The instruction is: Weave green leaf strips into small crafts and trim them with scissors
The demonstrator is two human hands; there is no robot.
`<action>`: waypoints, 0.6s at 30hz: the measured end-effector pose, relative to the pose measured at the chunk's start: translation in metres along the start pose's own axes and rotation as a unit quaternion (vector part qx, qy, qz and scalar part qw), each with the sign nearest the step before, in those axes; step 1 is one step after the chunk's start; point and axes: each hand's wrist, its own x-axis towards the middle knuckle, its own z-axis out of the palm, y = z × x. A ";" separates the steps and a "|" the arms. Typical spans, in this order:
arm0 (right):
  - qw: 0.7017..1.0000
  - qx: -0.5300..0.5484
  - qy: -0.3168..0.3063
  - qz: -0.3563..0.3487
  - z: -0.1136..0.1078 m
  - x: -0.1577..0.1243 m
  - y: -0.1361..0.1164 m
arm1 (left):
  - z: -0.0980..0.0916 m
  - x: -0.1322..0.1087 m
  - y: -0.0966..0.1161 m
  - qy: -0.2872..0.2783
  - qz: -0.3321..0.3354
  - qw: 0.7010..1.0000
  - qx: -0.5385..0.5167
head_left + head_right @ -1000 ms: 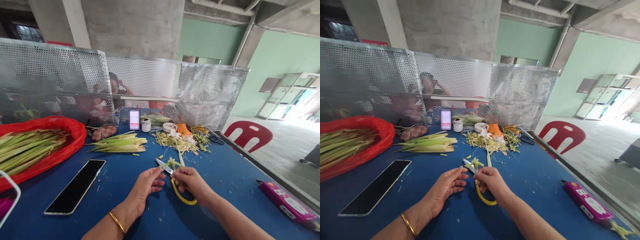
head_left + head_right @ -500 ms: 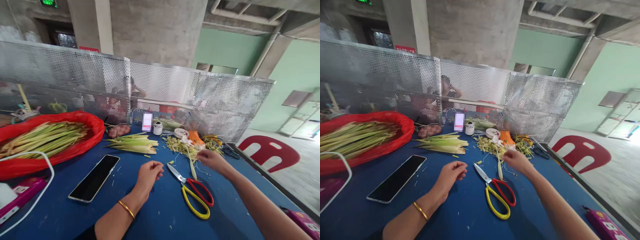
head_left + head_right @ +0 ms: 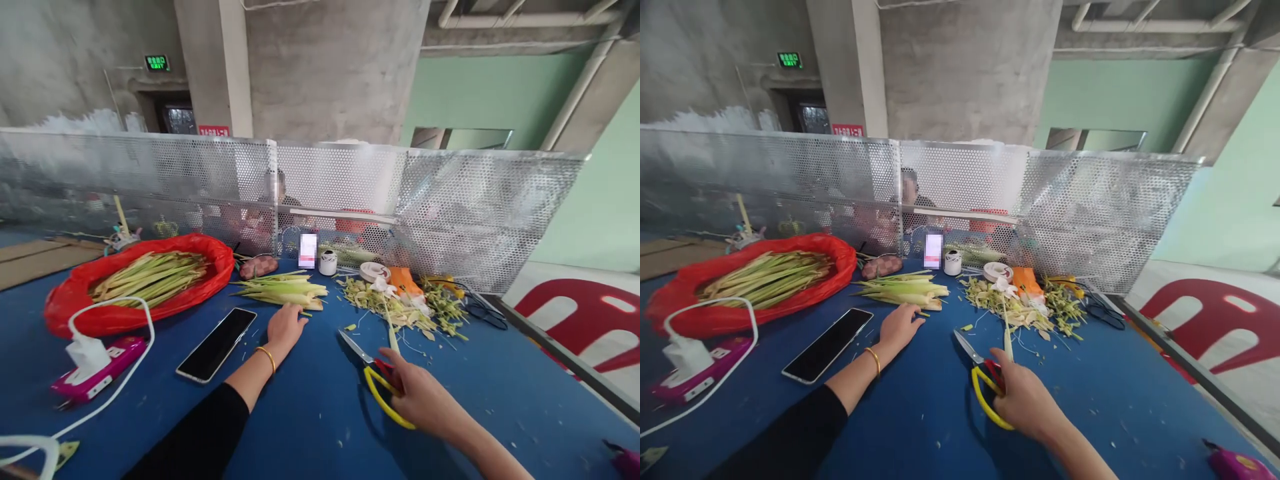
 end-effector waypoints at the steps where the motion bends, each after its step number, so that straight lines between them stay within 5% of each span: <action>1: 0.997 0.070 0.010 -0.005 0.000 0.001 0.001 | 0.001 0.004 0.001 -0.001 0.004 1.000 0.009; 3: 0.973 0.227 0.034 -0.001 -0.004 0.003 0.001 | 0.004 0.010 0.008 -0.008 0.016 0.999 0.028; 8: 0.849 0.519 0.092 0.036 -0.025 -0.001 -0.006 | 0.025 0.006 0.061 -0.038 0.083 0.994 0.053; 13: 0.772 0.607 0.187 -0.007 -0.039 0.000 0.005 | 0.048 0.012 0.140 -0.070 0.168 0.982 0.042; 18: 0.700 0.636 0.321 -0.037 -0.056 0.005 0.027 | 0.039 0.013 0.187 -0.065 0.274 0.959 -0.005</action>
